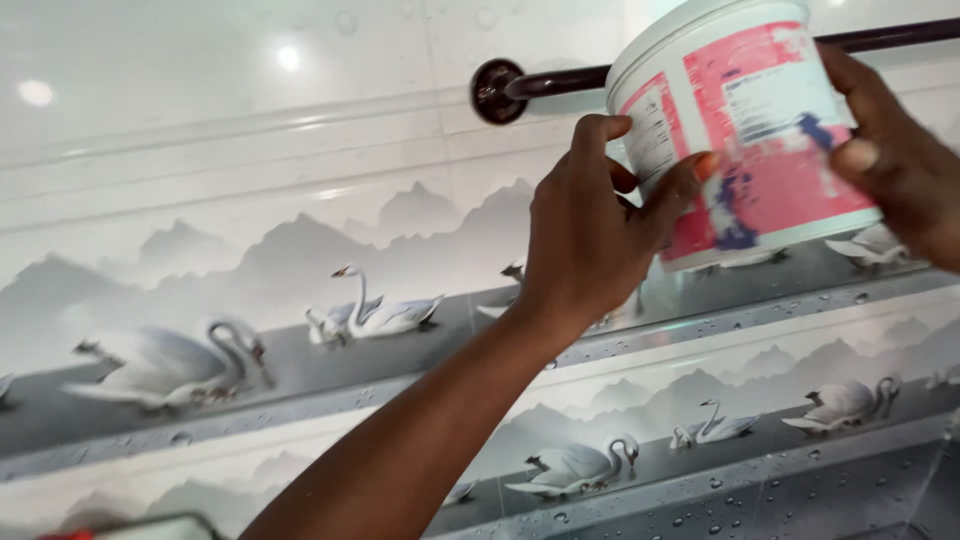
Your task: The person puts detergent and soap into a container, places it on a shelf in a bathroom, and then carries several cleaning bottles to another shelf in a different room.
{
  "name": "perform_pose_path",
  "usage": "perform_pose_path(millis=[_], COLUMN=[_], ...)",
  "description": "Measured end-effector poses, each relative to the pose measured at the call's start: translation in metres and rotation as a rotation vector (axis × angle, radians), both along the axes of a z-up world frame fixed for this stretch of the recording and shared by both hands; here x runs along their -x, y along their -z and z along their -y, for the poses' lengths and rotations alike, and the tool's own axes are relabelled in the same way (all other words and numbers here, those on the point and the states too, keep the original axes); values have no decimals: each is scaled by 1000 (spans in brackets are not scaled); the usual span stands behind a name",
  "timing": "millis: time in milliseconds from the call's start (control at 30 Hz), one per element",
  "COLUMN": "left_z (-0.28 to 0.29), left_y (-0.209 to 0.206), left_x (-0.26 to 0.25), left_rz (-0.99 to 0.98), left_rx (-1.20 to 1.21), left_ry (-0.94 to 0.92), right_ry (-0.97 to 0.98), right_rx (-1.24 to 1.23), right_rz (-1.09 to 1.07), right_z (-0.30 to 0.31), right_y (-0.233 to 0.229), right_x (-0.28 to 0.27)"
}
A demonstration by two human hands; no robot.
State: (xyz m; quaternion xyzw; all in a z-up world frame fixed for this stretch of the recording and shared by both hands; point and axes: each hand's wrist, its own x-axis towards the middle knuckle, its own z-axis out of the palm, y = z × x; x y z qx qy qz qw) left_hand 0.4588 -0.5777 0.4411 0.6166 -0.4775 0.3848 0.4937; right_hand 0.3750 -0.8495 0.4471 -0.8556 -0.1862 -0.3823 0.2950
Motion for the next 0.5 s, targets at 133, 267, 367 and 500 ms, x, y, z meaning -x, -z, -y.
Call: perform_pose_path(millis=[133,267,367,500], left_z=[15,35,60,109], left_y=[-11,-19,-38,-84], left_x=[19,34,34,22], left_rz=[31,170,311,413], left_rx=[-14,35,83,-2], left_ry=[248,315,293,299], right_ry=[109,216,282,361], right_rx=[6,28,47,79], right_rz=[39,65,89,121], right_z=[10,16,22,33], right_y=[-13,-25,-39,-61], right_x=[25,47,59,67])
